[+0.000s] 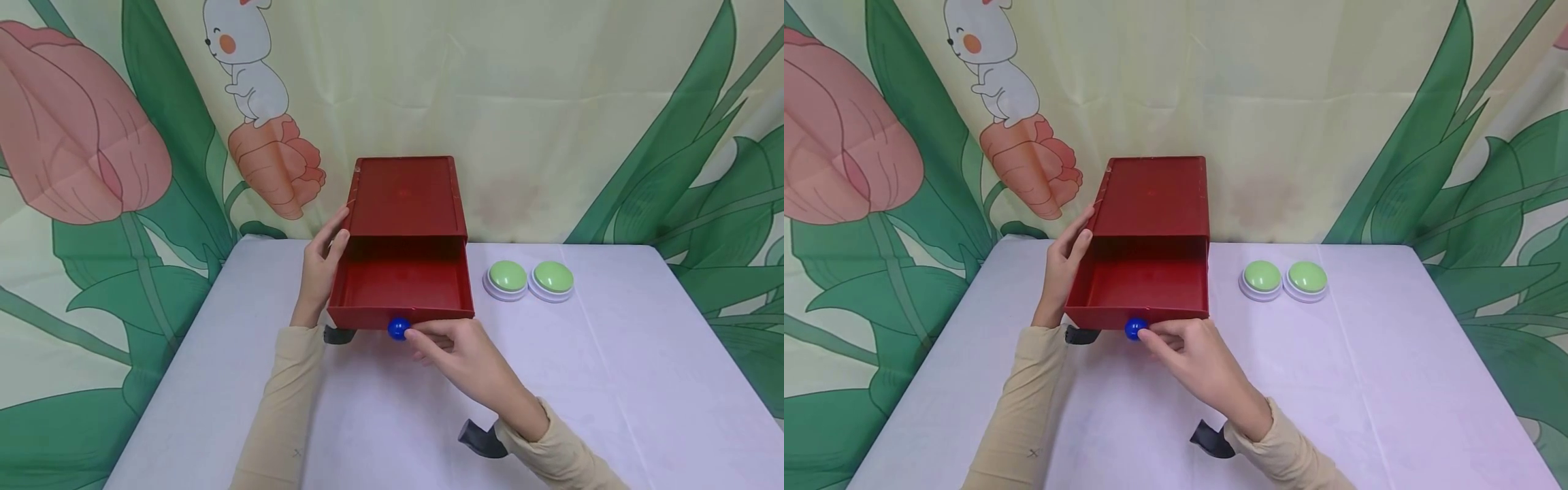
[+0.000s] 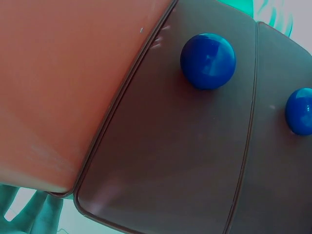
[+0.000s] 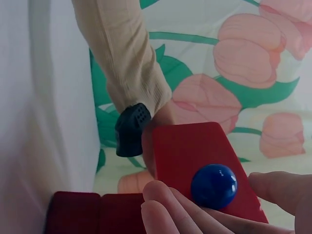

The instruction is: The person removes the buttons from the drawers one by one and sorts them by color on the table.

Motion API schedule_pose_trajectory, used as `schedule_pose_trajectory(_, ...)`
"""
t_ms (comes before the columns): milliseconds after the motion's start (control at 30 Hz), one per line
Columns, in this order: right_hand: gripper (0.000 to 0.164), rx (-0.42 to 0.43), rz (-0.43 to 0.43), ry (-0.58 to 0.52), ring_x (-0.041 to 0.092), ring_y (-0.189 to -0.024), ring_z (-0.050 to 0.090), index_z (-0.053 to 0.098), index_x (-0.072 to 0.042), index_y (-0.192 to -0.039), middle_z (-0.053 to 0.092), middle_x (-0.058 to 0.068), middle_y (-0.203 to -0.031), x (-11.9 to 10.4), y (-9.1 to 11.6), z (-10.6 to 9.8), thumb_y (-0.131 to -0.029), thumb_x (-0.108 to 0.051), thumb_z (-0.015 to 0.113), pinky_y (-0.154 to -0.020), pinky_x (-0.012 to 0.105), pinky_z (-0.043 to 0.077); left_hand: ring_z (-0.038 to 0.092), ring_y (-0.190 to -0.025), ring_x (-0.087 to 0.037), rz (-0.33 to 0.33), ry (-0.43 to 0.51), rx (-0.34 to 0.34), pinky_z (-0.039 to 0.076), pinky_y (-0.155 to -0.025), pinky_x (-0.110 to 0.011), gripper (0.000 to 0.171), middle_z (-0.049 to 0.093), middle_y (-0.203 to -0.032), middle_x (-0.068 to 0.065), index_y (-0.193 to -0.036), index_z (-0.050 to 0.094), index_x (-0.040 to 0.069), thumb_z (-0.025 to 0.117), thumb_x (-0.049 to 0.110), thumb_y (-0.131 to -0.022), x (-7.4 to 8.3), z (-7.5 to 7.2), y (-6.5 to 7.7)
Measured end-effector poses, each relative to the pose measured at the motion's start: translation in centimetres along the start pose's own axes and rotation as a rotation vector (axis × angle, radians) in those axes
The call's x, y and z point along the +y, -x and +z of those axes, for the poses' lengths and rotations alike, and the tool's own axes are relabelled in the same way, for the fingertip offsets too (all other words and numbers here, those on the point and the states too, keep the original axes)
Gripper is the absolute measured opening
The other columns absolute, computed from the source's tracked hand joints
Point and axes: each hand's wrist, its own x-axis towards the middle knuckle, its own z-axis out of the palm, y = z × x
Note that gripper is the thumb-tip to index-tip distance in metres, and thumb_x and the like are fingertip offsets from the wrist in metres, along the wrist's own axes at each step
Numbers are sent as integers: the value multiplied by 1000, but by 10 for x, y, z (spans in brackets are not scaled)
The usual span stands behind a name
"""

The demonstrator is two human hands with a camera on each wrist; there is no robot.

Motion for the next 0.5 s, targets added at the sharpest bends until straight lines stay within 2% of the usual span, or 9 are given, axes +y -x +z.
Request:
schedule_pose_trajectory(200, 33, -11, 26, -11, 11, -77, 73, 73, -5, -114, 74, 5, -98, 4, -4, 7, -95, -31, 67, -75, 28, 61, 40, -142, -19, 5, 6, 1, 43, -111, -41, 47, 41, -157, -8, -149, 43, 2, 49, 11, -103, -1, -1, 0)
schedule_pose_trajectory(400, 32, -4, 46, -24, 11, -76, 73, 74, -6, -109, 76, 3, -91, 7, -7, 14, -95, -34, 67, -77, 35, 61, 39, -143, -22, 11, -2, -1, 42, -111, -44, 47, 40, -157, -11, -149, 43, 1, 49, 10, -103, 1, -1, 0)
schedule_pose_trajectory(500, 32, 7, 45, -17, 11, -75, 73, 75, -6, -108, 76, 5, -90, 7, -8, 15, -95, -35, 67, -77, 34, 61, 39, -143, -22, 10, -1, -3, 43, -111, -44, 47, 39, -157, -11, -149, 42, 0, 49, 10, -103, 2, -1, 0)
